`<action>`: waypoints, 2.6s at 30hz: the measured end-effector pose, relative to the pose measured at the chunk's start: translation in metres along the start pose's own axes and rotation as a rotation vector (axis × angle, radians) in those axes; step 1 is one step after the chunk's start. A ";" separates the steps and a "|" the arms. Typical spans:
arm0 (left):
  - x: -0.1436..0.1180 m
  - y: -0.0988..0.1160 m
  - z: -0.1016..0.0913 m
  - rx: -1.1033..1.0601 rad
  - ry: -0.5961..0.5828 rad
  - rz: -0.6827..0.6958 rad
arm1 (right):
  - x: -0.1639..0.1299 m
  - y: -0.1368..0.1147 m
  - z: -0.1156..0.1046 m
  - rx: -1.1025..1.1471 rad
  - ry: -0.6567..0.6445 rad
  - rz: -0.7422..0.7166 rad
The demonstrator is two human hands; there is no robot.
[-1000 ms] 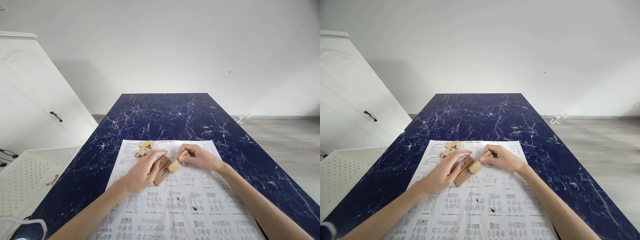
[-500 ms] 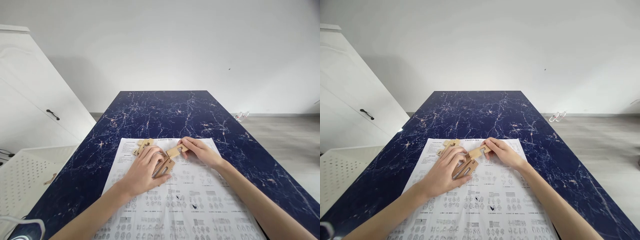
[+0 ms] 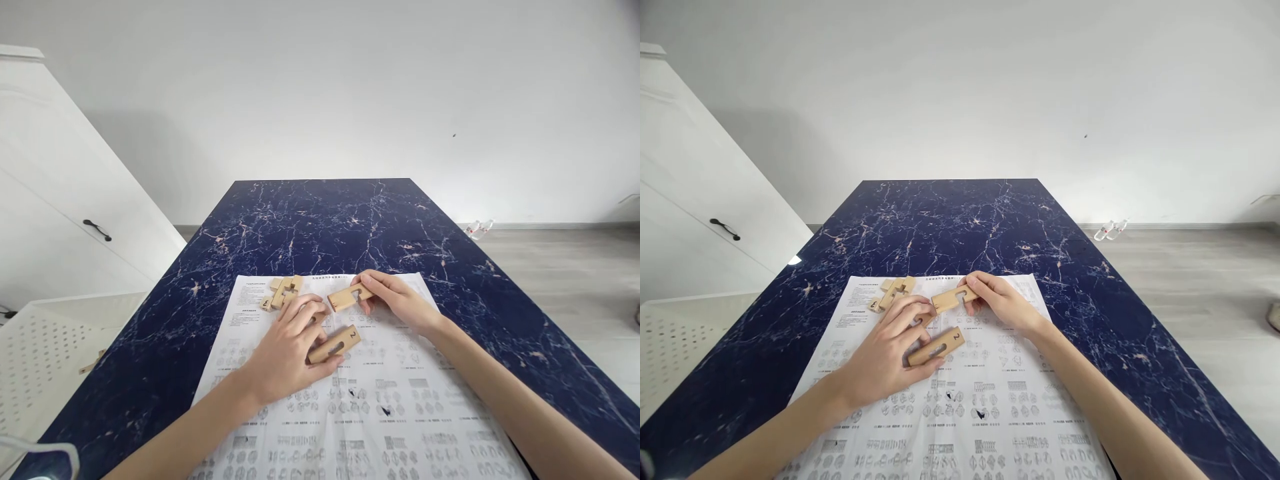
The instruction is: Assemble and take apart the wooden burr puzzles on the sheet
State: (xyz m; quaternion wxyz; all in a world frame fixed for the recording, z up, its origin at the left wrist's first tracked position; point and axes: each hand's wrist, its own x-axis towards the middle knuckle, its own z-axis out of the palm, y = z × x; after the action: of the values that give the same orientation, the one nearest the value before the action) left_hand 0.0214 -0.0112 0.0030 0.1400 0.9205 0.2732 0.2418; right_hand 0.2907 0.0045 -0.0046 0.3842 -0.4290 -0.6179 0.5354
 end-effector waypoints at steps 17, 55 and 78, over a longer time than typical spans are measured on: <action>0.012 0.006 -0.017 -0.842 0.248 -0.562 | -0.007 -0.003 0.012 0.337 -0.030 0.018; -0.009 -0.015 -0.007 -0.365 0.077 -0.211 | -0.020 -0.013 0.041 0.179 -0.282 0.013; -0.008 -0.015 0.002 -0.331 0.051 -0.090 | -0.020 -0.010 0.044 0.184 -0.272 0.020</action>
State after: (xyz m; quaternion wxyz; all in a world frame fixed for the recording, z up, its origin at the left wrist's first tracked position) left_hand 0.0101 -0.0038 -0.0072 0.2935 0.8652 0.2740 0.3004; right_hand 0.2554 -0.0299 -0.0005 0.3293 -0.3216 -0.6084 0.6466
